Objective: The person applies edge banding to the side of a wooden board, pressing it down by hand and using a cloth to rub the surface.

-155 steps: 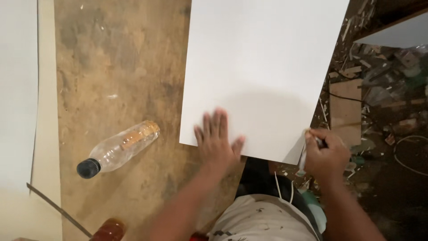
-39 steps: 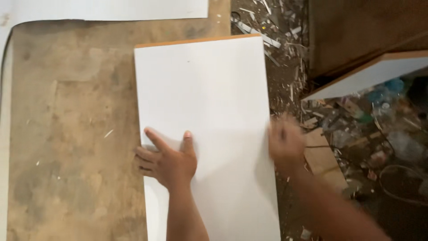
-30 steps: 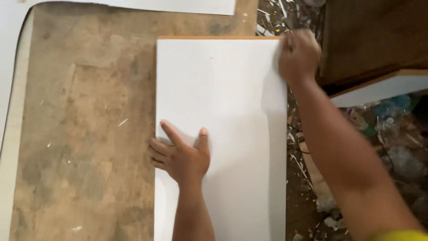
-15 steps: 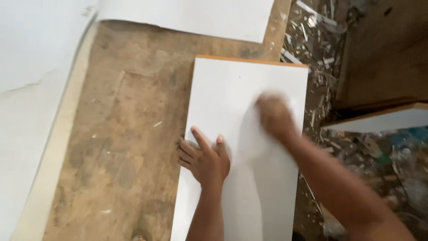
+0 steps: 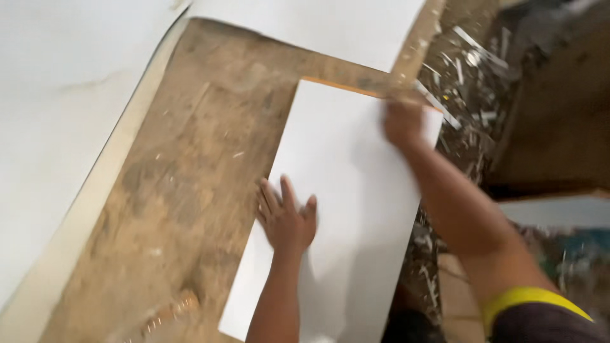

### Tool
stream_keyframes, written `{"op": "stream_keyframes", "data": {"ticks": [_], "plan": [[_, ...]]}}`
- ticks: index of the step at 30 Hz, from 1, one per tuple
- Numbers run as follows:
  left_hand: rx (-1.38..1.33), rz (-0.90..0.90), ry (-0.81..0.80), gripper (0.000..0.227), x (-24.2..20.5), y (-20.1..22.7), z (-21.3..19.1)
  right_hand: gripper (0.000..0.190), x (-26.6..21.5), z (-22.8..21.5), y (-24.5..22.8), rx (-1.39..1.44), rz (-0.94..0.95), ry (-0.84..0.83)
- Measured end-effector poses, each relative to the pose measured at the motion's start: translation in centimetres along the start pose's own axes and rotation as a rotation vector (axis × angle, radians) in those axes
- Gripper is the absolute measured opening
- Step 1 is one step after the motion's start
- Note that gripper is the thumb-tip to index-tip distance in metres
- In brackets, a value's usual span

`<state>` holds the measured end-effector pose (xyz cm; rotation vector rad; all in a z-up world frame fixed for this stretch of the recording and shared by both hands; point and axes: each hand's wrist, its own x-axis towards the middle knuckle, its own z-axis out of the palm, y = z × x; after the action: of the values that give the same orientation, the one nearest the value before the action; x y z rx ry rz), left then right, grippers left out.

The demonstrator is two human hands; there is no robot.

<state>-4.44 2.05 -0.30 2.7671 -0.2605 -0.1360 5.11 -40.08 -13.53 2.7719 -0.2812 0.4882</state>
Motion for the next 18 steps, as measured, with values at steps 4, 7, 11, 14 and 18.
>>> {"op": "stream_keyframes", "data": {"ticks": [4, 7, 11, 14, 18], "plan": [[0.049, -0.268, -0.044, 0.099, -11.9, -4.3, 0.2, 0.032, -1.6, -8.5, 7.5, 0.819, 0.589, -0.290], [0.275, -0.450, 0.306, 0.098, -20.9, -6.3, 2.1, 0.033, 0.6, -11.3, 10.1, 0.850, 0.628, -0.567], [-0.236, -1.141, 0.016, 0.130, -28.0, -9.6, 1.9, 0.025, -0.3, -13.7, 11.7, 0.946, 0.655, -0.731], [-0.276, -1.219, 0.100, 0.120, -29.2, -11.4, 0.8, 0.027, -3.3, -21.3, 11.4, 0.941, 0.778, -0.928], [-0.179, -1.009, 0.291, 0.079, -31.2, -14.5, -0.5, 0.020, -15.0, -20.5, 10.7, 0.857, 0.665, -0.895]]}}
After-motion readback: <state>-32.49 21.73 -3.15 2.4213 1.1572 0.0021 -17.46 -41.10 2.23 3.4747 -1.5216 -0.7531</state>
